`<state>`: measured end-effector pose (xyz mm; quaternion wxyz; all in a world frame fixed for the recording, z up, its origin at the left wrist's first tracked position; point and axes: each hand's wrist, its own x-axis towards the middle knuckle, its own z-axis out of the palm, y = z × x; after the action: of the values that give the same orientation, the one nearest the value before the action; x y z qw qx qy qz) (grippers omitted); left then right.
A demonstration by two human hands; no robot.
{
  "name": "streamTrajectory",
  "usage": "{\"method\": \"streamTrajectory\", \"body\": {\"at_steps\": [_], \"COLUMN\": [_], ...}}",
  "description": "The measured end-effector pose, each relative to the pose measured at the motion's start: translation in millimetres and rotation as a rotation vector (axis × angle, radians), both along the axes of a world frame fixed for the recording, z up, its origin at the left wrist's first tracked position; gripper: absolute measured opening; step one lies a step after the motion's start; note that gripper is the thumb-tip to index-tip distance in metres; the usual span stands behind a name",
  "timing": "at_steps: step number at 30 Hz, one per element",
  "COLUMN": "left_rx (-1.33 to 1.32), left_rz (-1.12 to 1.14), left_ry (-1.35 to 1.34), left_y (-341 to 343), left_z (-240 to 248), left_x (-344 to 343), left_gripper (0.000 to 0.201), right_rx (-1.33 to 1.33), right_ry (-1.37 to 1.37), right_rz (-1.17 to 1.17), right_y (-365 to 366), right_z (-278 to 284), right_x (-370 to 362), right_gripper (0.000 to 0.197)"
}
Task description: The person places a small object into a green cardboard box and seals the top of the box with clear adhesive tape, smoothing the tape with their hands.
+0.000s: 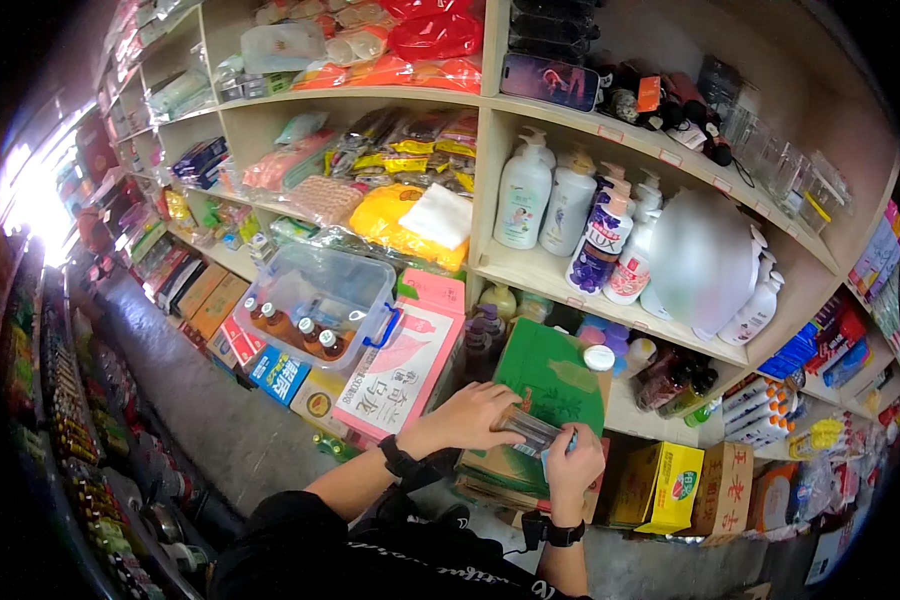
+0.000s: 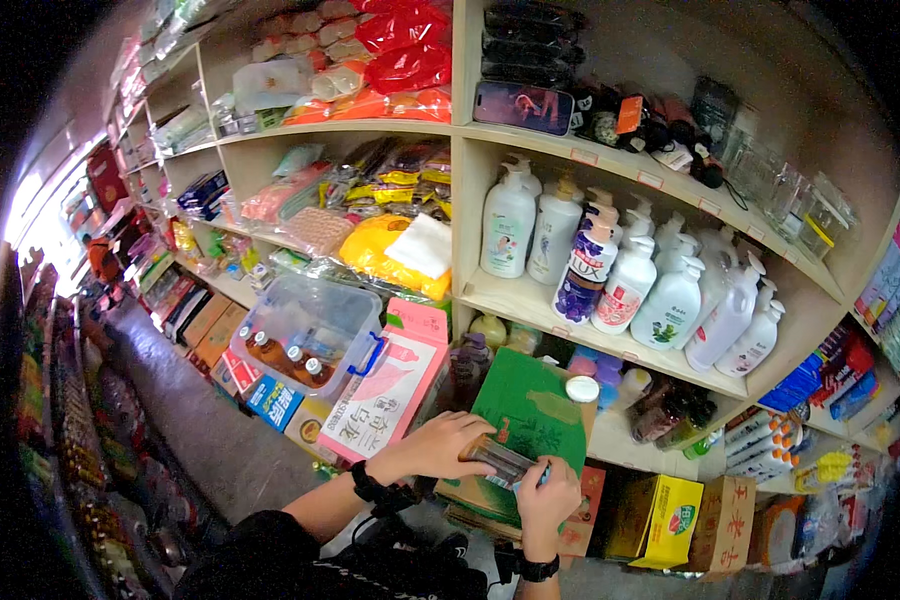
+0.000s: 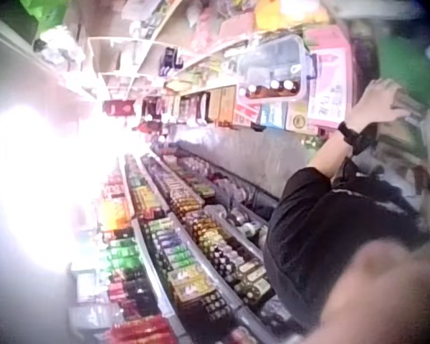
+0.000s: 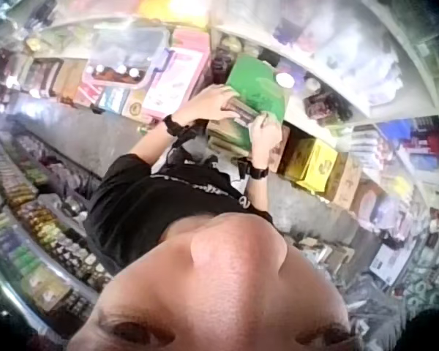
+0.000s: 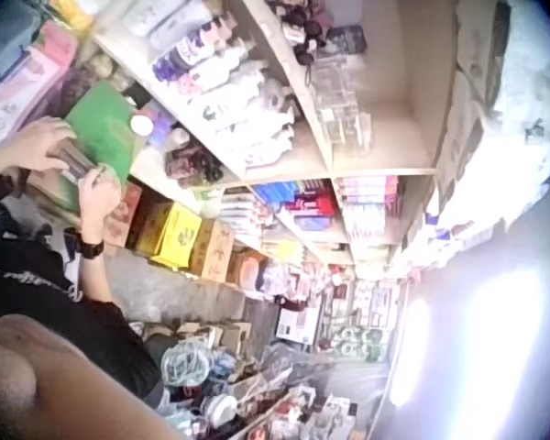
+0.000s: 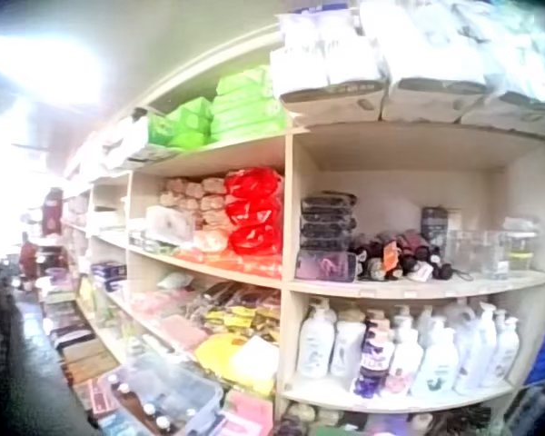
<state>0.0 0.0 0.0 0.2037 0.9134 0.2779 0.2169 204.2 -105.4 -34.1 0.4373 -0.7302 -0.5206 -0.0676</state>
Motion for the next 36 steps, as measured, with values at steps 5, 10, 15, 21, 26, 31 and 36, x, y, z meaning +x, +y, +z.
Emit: {"method": "streamTrajectory", "body": {"at_steps": [5, 10, 15, 21, 26, 31, 36], "left_rx": [-0.08, -0.096, -0.056, -0.086, -0.108, -0.107, -0.155], "left_rz": [0.046, 0.103, 0.118, 0.158, 0.153, 0.166, 0.165], "left_ry": [-0.153, -0.147, -0.193, -0.254, -0.234, -0.245, -0.206], "left_y": [-25.7, -40.5, -48.3, -47.2, -48.4, -53.2, -52.0], "left_z": [-12.0, -9.5, -12.8, -23.2, -39.6, -40.6, -34.0], "left_x": [1.4, -1.7, -3.2, -8.7, 5.4, 4.1, 2.3], "left_gripper": [0.063, 0.063, 0.064, 0.062, 0.068, 0.067, 0.064], "right_rx": [-0.005, 0.003, 0.012, -0.075, -0.197, -0.172, -0.181], "right_ry": [-0.027, 0.015, -0.003, 0.016, 0.036, 0.014, 0.04], "right_rz": [0.029, 0.076, 0.069, 0.118, 0.054, 0.101, 0.09], "right_y": [-7.7, -11.8, -12.4, -2.2, -9.7, -4.8, -1.4], "right_z": [-0.8, -0.5, -5.4, -13.7, -14.9, -17.8, -22.5], "right_x": [4.1, 5.3, 5.0, 8.2, 18.6, 22.1, 24.7], "right_gripper": [0.013, 0.014, 0.014, 0.019, 0.029, 0.029, 0.03]}}
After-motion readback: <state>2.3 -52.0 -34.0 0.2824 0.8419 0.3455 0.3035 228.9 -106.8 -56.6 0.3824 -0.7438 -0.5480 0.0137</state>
